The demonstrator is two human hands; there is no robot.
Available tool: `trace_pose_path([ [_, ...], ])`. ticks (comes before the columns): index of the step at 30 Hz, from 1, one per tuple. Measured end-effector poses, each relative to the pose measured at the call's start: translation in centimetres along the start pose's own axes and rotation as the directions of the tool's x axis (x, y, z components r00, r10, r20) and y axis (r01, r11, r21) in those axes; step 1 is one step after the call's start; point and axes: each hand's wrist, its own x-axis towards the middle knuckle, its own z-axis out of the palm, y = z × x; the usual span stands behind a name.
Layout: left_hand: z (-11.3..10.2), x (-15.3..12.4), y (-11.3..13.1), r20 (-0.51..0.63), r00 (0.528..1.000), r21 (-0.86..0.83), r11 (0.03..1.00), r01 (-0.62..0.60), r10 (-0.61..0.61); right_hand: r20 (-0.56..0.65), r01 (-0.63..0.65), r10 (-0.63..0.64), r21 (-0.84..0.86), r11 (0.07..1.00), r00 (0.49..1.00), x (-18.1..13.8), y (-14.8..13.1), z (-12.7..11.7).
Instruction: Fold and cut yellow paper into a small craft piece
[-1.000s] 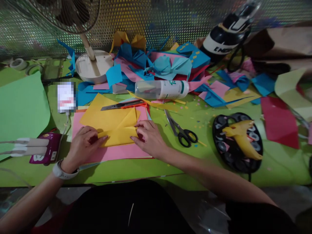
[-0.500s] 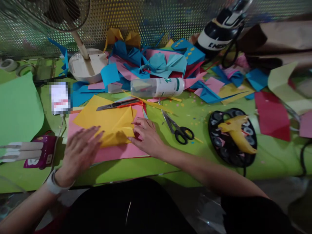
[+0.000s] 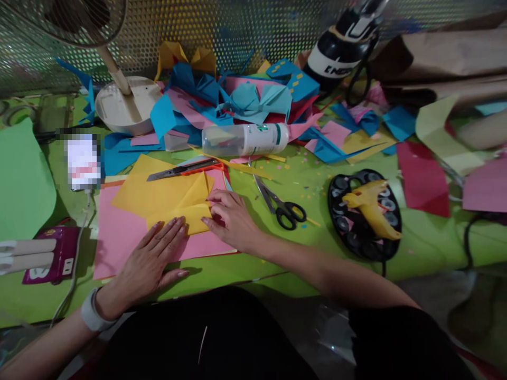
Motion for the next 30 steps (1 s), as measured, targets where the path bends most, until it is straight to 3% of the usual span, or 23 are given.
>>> trace_pose_path([
  [21,0.0,0.2,-0.1,0.029,1.000,-0.021,1.000,0.012,-0.011,0.022,-0.035,0.037,-0.055,0.998,0.999,0.0,0.3,-0.3],
  [24,0.0,0.2,-0.1,0.031,0.999,-0.021,1.000,0.015,-0.014,-0.020,-0.023,0.021,-0.102,0.995,1.000,-0.1,0.1,-0.4],
  [27,0.0,0.1,-0.2,0.013,1.000,-0.026,1.000,-0.001,0.001,-0.039,0.111,-0.120,-0.179,0.977,0.992,-0.4,-1.1,-0.7],
  [30,0.3,-0.1,-0.2,-0.004,1.000,-0.029,1.000,-0.006,0.006,0.095,0.336,-0.322,-0.252,0.908,0.942,-0.8,-3.0,-0.6],
])
